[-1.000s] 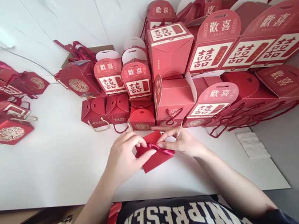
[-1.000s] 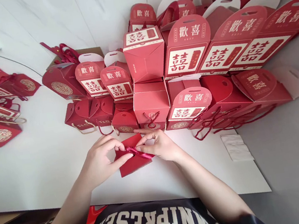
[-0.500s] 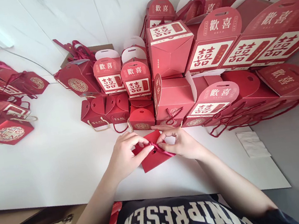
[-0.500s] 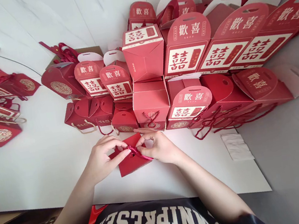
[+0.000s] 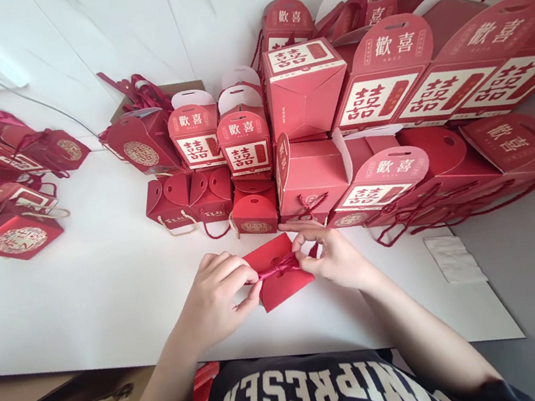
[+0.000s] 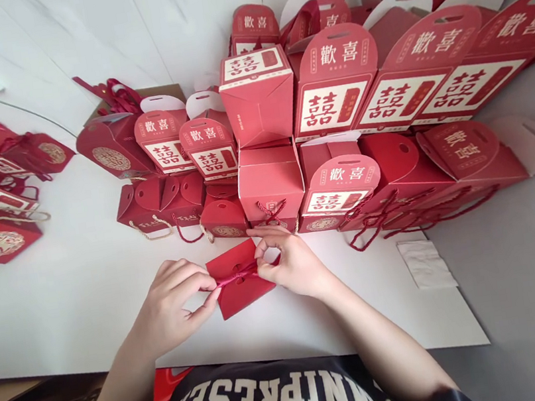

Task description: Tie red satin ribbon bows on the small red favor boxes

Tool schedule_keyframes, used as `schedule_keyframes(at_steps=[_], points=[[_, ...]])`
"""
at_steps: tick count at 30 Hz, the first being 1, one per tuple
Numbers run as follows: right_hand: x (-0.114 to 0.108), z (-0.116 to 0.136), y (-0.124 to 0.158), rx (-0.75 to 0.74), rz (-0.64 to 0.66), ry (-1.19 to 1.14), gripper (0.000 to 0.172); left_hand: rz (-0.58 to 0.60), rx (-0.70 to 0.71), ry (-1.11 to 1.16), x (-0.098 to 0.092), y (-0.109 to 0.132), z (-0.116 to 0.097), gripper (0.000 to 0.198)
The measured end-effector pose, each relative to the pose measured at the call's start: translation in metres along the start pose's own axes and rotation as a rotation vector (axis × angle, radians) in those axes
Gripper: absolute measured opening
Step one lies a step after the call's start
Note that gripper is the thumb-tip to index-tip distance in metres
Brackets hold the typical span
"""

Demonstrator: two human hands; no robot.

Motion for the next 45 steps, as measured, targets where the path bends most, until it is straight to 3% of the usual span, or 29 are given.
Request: schedule_keyframes(at_steps=[6, 9, 11, 13, 16, 21, 26, 30, 34, 39, 45], points=[[-0.008, 0.001, 0.002, -0.07, -0.145, 0.151, 0.012, -0.125, -0.038, -0.234, 0.0, 0.003, 0.008, 0.013], [-0.008, 0.004, 0.001, -0.119, -0.1, 0.204, 0.006, -0.146, -0.139, -0.317, 0.0, -0.002, 0.018, 0.008], [-0.007, 0.004, 0.002, -0.123, -0.052, 0.19, 0.009, -0.146, -0.191, -0.334, 0.001, -0.005, 0.022, 0.018], [-0.006, 0.002, 0.002, -0.116, -0.043, 0.142, 0.016, -0.131, -0.208, -0.282, 0.005, -0.007, 0.024, 0.026], [-0.006, 0.0, 0.004, -0.118, -0.045, 0.076, 0.021, -0.095, -0.149, -0.066, 0.01, -0.005, 0.023, 0.013], [-0.006, 0.006, 0.002, -0.205, 0.023, 0.084, 0.021, 0.046, 0.014, 0.283, 0.006, 0.003, 0.017, 0.039], [-0.005, 0.018, -0.006, -0.274, 0.143, 0.18, 0.019, 0.04, -0.074, 0.19, -0.002, -0.007, 0.023, 0.021], [-0.002, 0.019, -0.013, -0.27, 0.234, 0.249, 0.005, 0.085, -0.043, 0.065, 0.0, -0.02, 0.024, 0.014], [-0.002, 0.022, -0.016, -0.305, 0.274, 0.243, 0.006, 0.121, -0.011, 0.008, -0.001, -0.03, 0.027, 0.009], [-0.003, 0.025, -0.014, -0.312, 0.331, 0.22, 0.004, 0.165, 0.076, 0.042, -0.002, -0.036, 0.029, 0.009], [-0.004, 0.025, -0.015, -0.255, 0.363, 0.202, 0.016, 0.201, 0.079, 0.179, 0.0, -0.043, 0.033, 0.011]])
Point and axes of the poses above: each hand's wrist, its own y-axis away from the middle knuckle, its own x-axis out of the palm, z = x × y, the point moved 5 cm from there along -y, towards the middle knuckle, and after that the axes turned 1 degree about -y, right-handed, at the moved point
